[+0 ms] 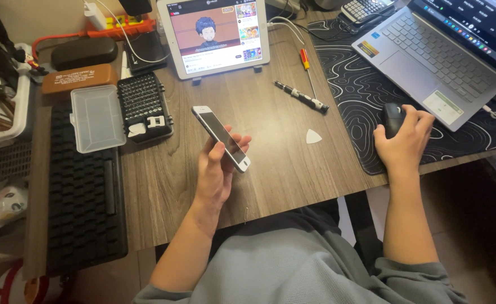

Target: Using a plastic prying tool to carefully separate the screen assembly from the body of a smartphone for repair.

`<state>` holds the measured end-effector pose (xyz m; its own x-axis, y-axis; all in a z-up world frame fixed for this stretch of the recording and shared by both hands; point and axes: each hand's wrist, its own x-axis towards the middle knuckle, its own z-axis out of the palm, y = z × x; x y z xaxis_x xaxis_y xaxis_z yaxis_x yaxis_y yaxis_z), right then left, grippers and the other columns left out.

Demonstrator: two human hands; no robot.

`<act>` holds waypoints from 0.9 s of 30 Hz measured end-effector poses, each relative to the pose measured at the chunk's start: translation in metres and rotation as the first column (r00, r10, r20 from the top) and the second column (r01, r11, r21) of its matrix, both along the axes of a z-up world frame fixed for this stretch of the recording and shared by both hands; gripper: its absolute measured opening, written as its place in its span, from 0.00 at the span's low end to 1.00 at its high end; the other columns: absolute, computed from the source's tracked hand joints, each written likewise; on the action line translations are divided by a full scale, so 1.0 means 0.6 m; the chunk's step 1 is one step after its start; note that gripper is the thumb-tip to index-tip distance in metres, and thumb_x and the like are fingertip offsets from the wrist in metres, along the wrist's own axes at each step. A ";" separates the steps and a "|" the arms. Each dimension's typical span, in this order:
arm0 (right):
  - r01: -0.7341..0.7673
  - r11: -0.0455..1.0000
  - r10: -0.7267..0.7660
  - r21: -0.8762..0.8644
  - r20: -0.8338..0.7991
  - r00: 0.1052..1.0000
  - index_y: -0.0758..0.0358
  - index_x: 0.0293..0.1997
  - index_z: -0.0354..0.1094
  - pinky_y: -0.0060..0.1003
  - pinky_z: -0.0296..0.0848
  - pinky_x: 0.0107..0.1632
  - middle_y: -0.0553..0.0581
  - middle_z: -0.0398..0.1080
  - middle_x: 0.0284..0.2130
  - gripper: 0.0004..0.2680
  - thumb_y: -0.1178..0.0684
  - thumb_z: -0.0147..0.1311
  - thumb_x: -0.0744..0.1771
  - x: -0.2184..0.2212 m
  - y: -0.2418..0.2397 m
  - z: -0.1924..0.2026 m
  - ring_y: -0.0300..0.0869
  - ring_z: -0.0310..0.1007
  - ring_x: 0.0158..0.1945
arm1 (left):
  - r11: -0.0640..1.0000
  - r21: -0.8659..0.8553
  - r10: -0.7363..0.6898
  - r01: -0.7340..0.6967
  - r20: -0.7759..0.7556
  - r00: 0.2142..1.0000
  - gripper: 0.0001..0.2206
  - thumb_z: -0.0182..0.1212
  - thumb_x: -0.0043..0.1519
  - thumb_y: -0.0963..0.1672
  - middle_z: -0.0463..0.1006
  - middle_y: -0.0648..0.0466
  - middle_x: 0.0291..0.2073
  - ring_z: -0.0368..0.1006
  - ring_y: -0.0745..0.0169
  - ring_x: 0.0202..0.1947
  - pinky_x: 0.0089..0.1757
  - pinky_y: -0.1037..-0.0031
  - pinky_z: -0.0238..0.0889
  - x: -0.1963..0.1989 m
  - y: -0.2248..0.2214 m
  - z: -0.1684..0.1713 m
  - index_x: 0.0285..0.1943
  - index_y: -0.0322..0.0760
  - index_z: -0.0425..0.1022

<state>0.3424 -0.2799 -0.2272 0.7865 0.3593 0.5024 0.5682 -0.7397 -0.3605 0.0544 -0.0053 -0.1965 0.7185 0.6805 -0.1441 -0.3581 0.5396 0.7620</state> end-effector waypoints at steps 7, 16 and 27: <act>-0.046 0.999 0.043 0.014 0.200 0.979 0.71 0.61 0.64 0.64 0.57 0.57 0.69 0.58 0.54 0.21 0.53 0.67 0.64 -0.019 0.018 0.011 0.63 0.56 0.58 | 1.000 -0.005 0.002 -0.002 0.065 0.998 0.27 0.65 0.58 0.51 0.81 0.45 0.43 0.80 0.41 0.51 0.56 0.60 0.73 0.003 0.001 -0.013 0.62 0.30 0.70; -0.244 0.925 0.276 -0.290 0.075 0.958 0.67 0.56 0.70 0.54 0.72 0.45 0.68 0.68 0.43 0.23 0.36 0.60 0.66 -0.070 0.142 -0.026 0.62 0.72 0.44 | 0.940 0.319 -0.014 -0.124 0.397 0.918 0.38 0.71 0.60 0.52 0.74 0.37 0.59 0.71 0.43 0.64 0.65 0.59 0.64 0.034 0.024 0.001 0.74 0.28 0.57; -0.362 0.885 0.301 -0.292 -0.233 0.925 0.64 0.43 0.73 0.59 0.75 0.44 0.64 0.67 0.39 0.14 0.42 0.65 0.66 -0.024 0.141 -0.011 0.65 0.74 0.45 | 0.961 0.269 -0.085 -0.072 0.529 0.845 0.41 0.74 0.61 0.50 0.68 0.30 0.65 0.64 0.30 0.68 0.64 0.44 0.63 0.011 0.034 0.003 0.75 0.23 0.53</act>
